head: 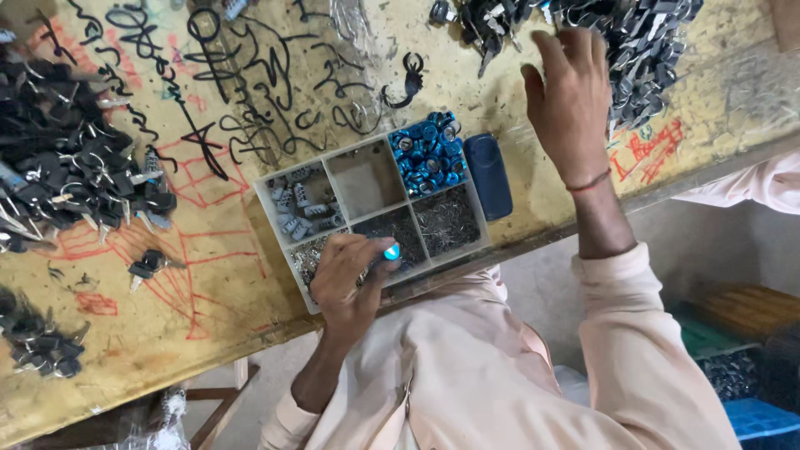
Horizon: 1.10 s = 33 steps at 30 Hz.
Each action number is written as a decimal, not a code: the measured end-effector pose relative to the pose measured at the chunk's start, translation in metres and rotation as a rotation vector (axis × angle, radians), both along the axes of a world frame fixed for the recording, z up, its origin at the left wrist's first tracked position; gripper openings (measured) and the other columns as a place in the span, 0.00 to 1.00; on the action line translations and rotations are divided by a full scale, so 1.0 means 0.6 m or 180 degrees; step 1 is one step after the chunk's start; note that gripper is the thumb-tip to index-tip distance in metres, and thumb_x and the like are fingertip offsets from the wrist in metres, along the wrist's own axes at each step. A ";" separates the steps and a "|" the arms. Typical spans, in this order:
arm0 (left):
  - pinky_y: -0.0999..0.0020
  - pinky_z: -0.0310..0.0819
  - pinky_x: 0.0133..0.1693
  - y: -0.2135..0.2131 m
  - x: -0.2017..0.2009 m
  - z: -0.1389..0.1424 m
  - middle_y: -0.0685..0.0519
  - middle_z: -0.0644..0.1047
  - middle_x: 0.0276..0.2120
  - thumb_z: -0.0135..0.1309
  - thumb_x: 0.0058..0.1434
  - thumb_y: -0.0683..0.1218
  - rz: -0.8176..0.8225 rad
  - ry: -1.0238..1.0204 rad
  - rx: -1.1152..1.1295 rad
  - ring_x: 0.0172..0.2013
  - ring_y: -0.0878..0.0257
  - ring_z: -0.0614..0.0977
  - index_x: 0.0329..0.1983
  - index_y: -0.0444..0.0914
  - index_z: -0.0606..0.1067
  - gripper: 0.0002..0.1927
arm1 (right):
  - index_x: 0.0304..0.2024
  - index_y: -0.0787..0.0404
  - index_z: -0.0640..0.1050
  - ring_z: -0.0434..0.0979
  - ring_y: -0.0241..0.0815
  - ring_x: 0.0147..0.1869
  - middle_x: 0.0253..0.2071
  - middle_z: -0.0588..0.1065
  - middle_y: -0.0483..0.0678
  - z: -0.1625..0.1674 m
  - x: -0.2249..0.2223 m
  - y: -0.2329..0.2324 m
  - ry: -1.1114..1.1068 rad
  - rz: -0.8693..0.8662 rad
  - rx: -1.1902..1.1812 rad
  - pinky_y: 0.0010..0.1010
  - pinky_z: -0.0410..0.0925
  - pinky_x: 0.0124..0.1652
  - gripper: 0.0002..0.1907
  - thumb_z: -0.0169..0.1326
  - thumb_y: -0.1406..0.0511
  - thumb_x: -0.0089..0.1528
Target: The person sits at a workbench assembling key components. They pick small metal parts and blue plastic key heads from a compartment organizer box, press the parts together by hand to build keys, and place the finished keys onto the table among piles of completed keys.
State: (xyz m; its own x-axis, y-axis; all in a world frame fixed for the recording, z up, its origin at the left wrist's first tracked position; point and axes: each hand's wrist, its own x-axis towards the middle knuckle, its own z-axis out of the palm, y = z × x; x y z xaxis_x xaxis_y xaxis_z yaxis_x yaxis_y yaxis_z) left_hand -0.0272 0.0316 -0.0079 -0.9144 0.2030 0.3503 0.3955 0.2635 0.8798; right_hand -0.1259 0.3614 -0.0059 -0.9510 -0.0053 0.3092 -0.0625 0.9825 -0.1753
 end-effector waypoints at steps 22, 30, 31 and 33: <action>0.62 0.75 0.47 0.001 -0.001 -0.002 0.53 0.82 0.38 0.68 0.52 0.37 -0.0315 -0.0269 -0.0149 0.42 0.55 0.81 0.45 0.37 0.81 0.16 | 0.65 0.67 0.72 0.76 0.35 0.40 0.42 0.77 0.49 -0.066 0.060 0.120 -0.0294 -0.0153 -0.2127 0.26 0.71 0.41 0.18 0.55 0.73 0.72; 0.64 0.75 0.45 0.008 -0.006 0.001 0.53 0.83 0.38 0.67 0.53 0.38 -0.0282 -0.0219 -0.0173 0.41 0.56 0.81 0.44 0.36 0.80 0.15 | 0.49 0.63 0.72 0.73 0.33 0.34 0.38 0.72 0.43 -0.057 0.051 0.116 -0.0234 -0.0753 -0.5267 0.24 0.69 0.35 0.04 0.51 0.67 0.75; 0.63 0.74 0.45 0.010 -0.006 0.000 0.53 0.83 0.37 0.67 0.53 0.38 -0.0279 -0.0202 -0.0190 0.41 0.56 0.81 0.45 0.36 0.81 0.15 | 0.48 0.62 0.71 0.73 0.34 0.35 0.38 0.71 0.42 -0.055 0.052 0.113 -0.0210 -0.0791 -0.5145 0.24 0.68 0.34 0.04 0.51 0.67 0.75; 0.63 0.74 0.45 0.011 -0.005 -0.002 0.53 0.82 0.37 0.67 0.54 0.38 -0.0256 -0.0178 -0.0194 0.41 0.57 0.81 0.45 0.36 0.81 0.15 | 0.49 0.63 0.70 0.72 0.39 0.42 0.43 0.70 0.49 -0.054 0.057 0.106 0.0368 -0.0395 -0.2775 0.26 0.71 0.38 0.06 0.54 0.68 0.74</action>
